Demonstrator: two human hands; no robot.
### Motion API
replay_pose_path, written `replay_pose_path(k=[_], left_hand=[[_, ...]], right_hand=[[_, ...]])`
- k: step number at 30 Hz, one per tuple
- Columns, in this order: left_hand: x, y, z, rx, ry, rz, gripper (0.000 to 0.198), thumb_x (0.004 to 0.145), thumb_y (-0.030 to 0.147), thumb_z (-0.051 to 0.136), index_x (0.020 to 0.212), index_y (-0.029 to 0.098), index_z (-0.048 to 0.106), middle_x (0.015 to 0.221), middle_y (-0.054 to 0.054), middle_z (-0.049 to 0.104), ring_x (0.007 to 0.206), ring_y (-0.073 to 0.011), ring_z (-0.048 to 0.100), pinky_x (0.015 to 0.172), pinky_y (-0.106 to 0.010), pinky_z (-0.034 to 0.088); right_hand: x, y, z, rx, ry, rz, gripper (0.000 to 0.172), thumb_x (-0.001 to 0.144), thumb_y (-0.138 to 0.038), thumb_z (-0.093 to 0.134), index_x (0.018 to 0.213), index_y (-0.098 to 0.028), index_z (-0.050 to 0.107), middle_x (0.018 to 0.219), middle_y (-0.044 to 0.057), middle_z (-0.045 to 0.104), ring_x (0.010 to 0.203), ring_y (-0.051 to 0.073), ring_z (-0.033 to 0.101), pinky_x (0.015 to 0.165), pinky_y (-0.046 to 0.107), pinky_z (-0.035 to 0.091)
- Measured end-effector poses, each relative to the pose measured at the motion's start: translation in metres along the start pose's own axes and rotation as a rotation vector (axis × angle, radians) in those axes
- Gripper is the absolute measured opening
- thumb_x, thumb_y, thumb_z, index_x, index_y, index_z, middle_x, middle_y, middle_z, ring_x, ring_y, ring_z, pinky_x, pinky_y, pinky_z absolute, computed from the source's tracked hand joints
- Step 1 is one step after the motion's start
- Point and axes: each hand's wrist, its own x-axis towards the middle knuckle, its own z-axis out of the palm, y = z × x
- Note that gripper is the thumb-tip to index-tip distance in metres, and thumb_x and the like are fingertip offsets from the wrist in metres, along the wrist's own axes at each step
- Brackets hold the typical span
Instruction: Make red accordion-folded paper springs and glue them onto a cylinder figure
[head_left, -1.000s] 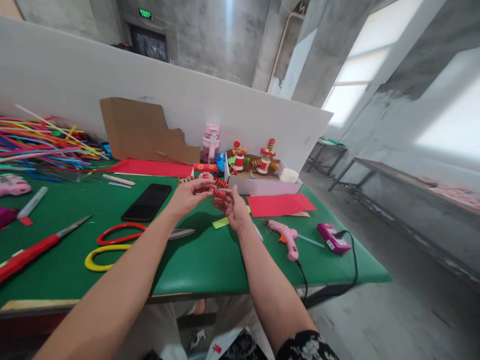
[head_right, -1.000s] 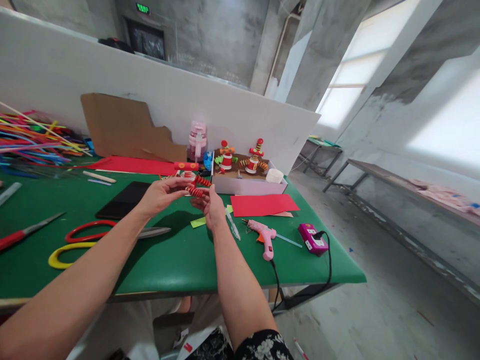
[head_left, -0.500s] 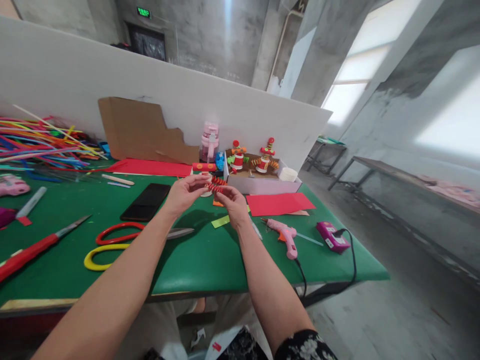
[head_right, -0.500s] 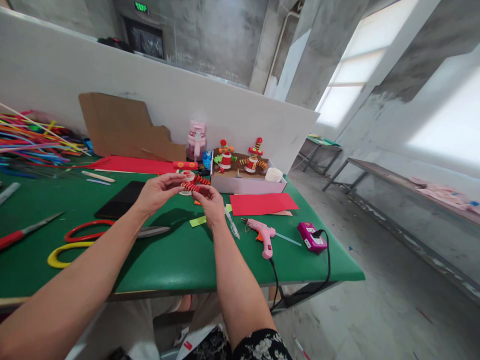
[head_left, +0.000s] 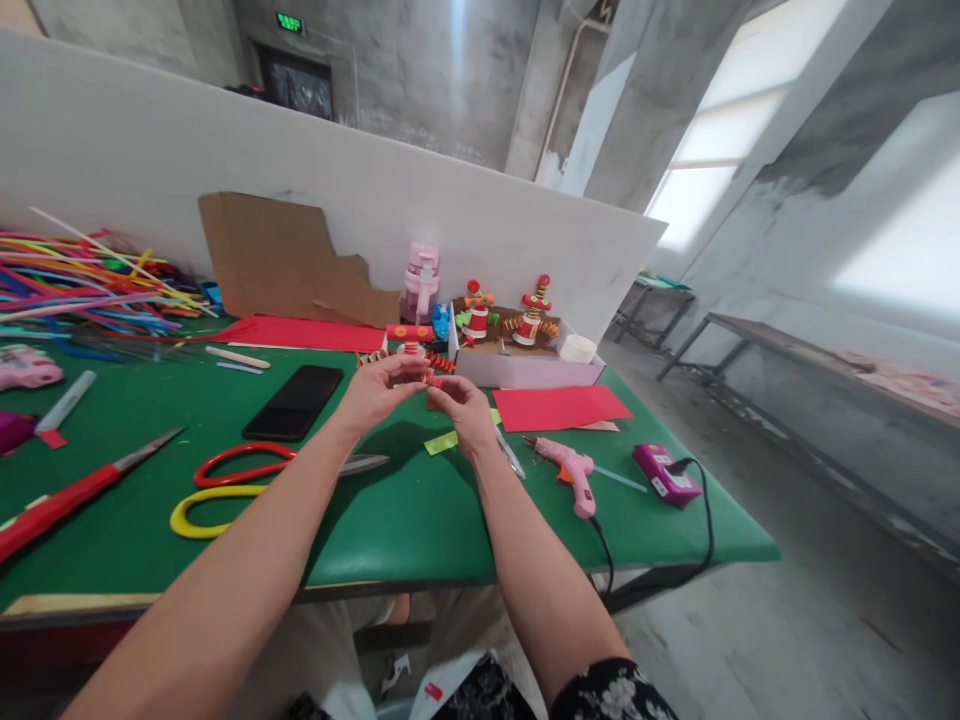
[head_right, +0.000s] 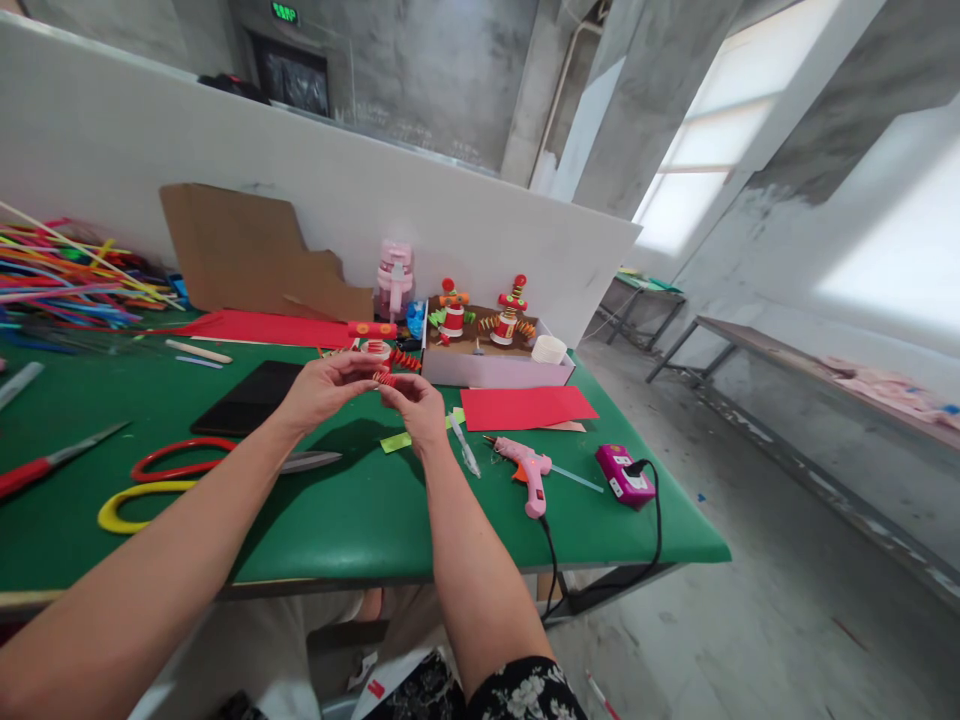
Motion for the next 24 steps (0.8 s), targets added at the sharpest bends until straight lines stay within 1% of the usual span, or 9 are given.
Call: replay_pose_path(k=[5,7,10,13,16,19,22,24], left_hand=[[-0.0006,0.0013,-0.0013,0.097,0.007,0.090,0.048,0.063,0.048,0.080,0.097,0.015,0.072,0.098,-0.012,0.076,0.093,-0.0263,0.071,0.090,-0.044,0.055],[-0.0014,0.0021,-0.0013,0.153,-0.003,0.123,0.045,0.066,0.048,0.078,0.096,0.015,0.073,0.097,-0.011,0.076,0.093,-0.0258,0.071,0.089,-0.042,0.055],[-0.0033,0.0035,0.0005,0.235,-0.023,0.154,0.037,0.070,0.045,0.075,0.094,0.017,0.074,0.098,-0.010,0.076,0.094,-0.0251,0.070,0.089,-0.039,0.055],[-0.0050,0.0047,0.0024,0.301,-0.047,0.165,0.031,0.073,0.041,0.071,0.093,0.018,0.075,0.097,-0.008,0.077,0.094,-0.0243,0.069,0.090,-0.037,0.054],[-0.0049,0.0035,0.0011,0.319,-0.059,0.160,0.035,0.073,0.040,0.071,0.100,0.018,0.074,0.101,-0.009,0.076,0.093,-0.0236,0.068,0.090,-0.037,0.053],[-0.0031,0.0002,-0.0025,0.287,-0.026,0.141,0.041,0.073,0.042,0.070,0.106,0.017,0.072,0.106,-0.010,0.074,0.089,-0.0223,0.068,0.086,-0.038,0.053],[-0.0015,-0.0018,-0.0044,0.322,0.009,0.145,0.035,0.075,0.043,0.069,0.097,0.017,0.074,0.099,-0.009,0.075,0.088,-0.0227,0.068,0.085,-0.037,0.054],[-0.0014,-0.0013,-0.0035,0.376,0.027,0.172,0.030,0.075,0.042,0.068,0.091,0.018,0.075,0.093,-0.008,0.075,0.088,-0.0230,0.067,0.085,-0.036,0.053]], right_hand=[[0.0002,-0.0031,-0.0022,0.199,-0.046,0.194,0.033,0.068,-0.047,0.081,0.083,-0.019,0.069,0.075,0.000,0.074,0.063,0.011,0.067,0.070,0.026,0.058],[0.0000,-0.0042,-0.0034,0.229,-0.058,0.229,0.032,0.068,-0.045,0.082,0.081,-0.018,0.069,0.075,0.000,0.074,0.063,0.011,0.067,0.070,0.024,0.059],[-0.0008,-0.0041,-0.0039,0.224,-0.080,0.236,0.030,0.064,-0.037,0.086,0.077,-0.018,0.069,0.072,-0.001,0.073,0.061,0.010,0.067,0.071,0.023,0.059],[-0.0008,-0.0026,-0.0038,0.193,-0.086,0.213,0.030,0.061,-0.034,0.088,0.078,-0.017,0.069,0.070,-0.002,0.072,0.062,0.010,0.067,0.072,0.024,0.060],[0.0006,-0.0011,-0.0040,0.185,-0.035,0.158,0.032,0.057,-0.031,0.089,0.079,-0.018,0.069,0.074,-0.001,0.074,0.064,0.010,0.068,0.071,0.023,0.060],[0.0023,-0.0006,-0.0042,0.207,0.025,0.121,0.033,0.056,-0.030,0.090,0.078,-0.018,0.069,0.076,-0.001,0.074,0.066,0.011,0.069,0.073,0.025,0.060],[0.0028,-0.0007,-0.0036,0.232,0.028,0.146,0.034,0.056,-0.031,0.090,0.079,-0.017,0.068,0.076,0.000,0.075,0.067,0.012,0.070,0.075,0.026,0.061],[0.0023,-0.0006,-0.0029,0.239,0.016,0.169,0.035,0.056,-0.031,0.090,0.079,-0.017,0.067,0.077,0.000,0.075,0.068,0.013,0.071,0.074,0.026,0.061]])
